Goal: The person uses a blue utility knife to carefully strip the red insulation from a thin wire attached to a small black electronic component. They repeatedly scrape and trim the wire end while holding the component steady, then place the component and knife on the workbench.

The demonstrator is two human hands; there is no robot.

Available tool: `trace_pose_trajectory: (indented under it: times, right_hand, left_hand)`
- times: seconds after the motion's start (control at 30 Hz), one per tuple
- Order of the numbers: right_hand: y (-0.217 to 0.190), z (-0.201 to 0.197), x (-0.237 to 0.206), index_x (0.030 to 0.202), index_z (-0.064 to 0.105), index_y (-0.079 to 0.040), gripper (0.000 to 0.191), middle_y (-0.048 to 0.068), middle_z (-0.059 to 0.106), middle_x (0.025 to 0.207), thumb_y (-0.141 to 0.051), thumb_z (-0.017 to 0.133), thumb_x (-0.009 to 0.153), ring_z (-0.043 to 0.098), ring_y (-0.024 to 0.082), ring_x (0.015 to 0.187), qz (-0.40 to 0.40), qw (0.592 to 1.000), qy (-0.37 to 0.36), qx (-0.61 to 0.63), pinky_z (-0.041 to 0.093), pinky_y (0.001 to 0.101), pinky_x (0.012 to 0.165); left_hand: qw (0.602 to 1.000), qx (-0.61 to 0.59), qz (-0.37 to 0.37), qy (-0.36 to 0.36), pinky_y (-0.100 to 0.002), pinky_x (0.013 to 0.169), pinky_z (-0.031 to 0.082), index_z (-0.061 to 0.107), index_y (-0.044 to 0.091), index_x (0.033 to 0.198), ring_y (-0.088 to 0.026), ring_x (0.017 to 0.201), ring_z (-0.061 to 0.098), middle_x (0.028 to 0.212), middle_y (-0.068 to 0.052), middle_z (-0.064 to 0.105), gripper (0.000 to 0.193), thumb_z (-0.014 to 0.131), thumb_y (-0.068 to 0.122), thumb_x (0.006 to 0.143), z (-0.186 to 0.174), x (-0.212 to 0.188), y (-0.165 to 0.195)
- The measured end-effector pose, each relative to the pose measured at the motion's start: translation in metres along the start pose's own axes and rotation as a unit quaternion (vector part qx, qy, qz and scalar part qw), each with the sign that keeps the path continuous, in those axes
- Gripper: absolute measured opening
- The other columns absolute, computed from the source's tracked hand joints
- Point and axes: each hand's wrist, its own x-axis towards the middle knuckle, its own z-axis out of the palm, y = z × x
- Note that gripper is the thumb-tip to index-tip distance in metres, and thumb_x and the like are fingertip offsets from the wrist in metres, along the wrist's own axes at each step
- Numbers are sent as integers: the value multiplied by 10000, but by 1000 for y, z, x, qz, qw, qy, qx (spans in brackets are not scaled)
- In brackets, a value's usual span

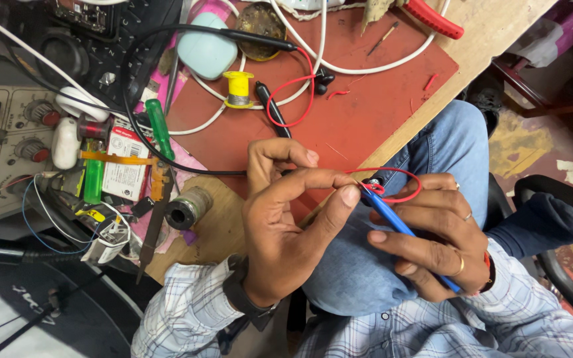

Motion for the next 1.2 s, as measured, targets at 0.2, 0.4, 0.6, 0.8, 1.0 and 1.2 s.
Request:
trace_pose_trajectory:
  times: [0.2,0.4,0.6,0.8,1.0,1.2]
  right_hand:
    - [1,-2,-3,1200,670,-70,244,135,678,1137,-240,583,1047,628,299,1107,7,1000,-11,1,494,487,951]
    - [2,-3,-1,1209,665,-66,245,138,673,1141,-239,573,1062,631,297,1105,15,999,-8,32,499,474,961]
    - [5,-1,-4,1193,670,-63,248,132,681,1137,-246,568,1060,631,288,1092,9,999,4,43,510,476,945]
    - [5,-4,-5,1193,667,-65,240,132,674,1140,-243,568,1067,632,295,1096,-1,999,-5,37,510,475,934]
    - [2,-3,-4,1200,663,-65,236,130,668,1140,-237,582,1059,627,295,1100,5,999,-3,32,511,472,934]
    - [6,-2,-19,1203,662,-60,238,138,669,1140,-235,581,1063,628,285,1092,19,999,-3,40,512,471,938]
  left_hand:
    - [1000,15,7,-4,-256,978,399,781,80,1014,-120,1066,482,1156,-25,462,83,814,138,964,-1,1,2]
    - [998,55,22,-8,-265,1002,410,784,88,1022,-129,1107,505,1138,-21,483,95,824,149,961,-3,2,4]
    - [1000,24,10,-2,-272,1049,415,778,75,1012,-125,1101,493,1149,-30,470,89,814,140,964,-1,1,2]
    - [1000,-6,1,1,-269,1063,400,778,53,1023,-119,1114,478,1161,-31,460,94,805,127,971,0,1,1]
    - [1000,0,3,2,-267,1050,394,775,52,1022,-118,1092,478,1160,-30,466,98,805,133,976,0,1,0]
    - [999,30,8,4,-277,1057,409,783,68,1031,-131,1116,493,1139,-33,473,111,817,143,956,0,1,2]
